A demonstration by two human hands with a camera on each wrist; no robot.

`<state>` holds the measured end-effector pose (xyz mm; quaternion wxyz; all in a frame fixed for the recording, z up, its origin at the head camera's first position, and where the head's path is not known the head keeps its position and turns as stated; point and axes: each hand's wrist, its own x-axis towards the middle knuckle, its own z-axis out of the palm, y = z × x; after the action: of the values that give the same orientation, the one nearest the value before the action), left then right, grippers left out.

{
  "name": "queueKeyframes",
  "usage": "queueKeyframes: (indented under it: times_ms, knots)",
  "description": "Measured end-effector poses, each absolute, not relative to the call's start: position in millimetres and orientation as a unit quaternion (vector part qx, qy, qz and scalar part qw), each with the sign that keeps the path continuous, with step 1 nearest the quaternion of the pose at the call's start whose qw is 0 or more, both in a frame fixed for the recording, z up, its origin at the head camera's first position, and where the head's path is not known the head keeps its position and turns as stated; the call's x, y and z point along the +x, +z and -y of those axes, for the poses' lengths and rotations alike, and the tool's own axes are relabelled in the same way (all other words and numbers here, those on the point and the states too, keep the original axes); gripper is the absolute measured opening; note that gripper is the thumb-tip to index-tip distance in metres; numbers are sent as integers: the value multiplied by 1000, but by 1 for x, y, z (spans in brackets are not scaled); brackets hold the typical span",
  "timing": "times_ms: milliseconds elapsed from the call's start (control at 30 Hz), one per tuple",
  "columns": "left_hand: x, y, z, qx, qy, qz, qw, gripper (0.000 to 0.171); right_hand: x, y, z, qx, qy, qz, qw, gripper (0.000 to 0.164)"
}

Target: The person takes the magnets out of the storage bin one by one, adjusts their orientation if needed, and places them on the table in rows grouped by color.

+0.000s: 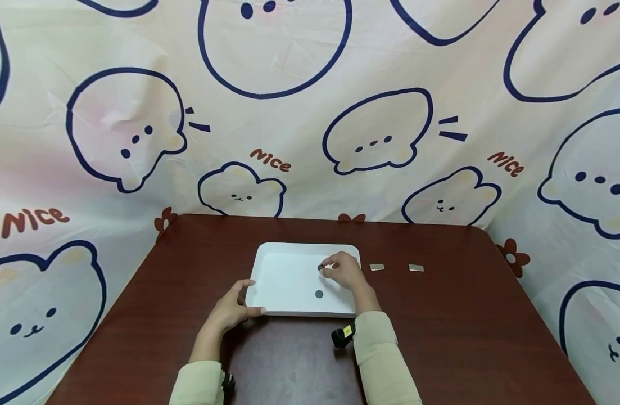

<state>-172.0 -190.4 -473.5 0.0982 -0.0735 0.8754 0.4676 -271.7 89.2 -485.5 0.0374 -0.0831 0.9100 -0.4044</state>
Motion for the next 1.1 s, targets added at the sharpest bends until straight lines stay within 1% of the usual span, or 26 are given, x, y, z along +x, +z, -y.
queueKeyframes:
  times_ms: [133, 267, 367, 767, 1100]
  knots:
    - [-172, -473, 192, -72, 472, -874, 94, 78, -265, -479, -97, -98, -396, -913, 28, 12]
    - [-171, -472, 191, -73, 477, -871, 95, 77, -254, -474, -110, -121, -389, -913, -4, 15]
    - [-172, -471, 191, -74, 476, -871, 96, 77, -247, -473, -119, -119, -389, -913, -16, 16]
    - [-174, -474, 191, -79, 478, -870, 98, 79, -230, -468, -149, -96, -409, -907, -32, 16]
    - [-174, -473, 191, -72, 478, -870, 98, 77, -215, -477, -169, -72, -441, -894, -35, 14]
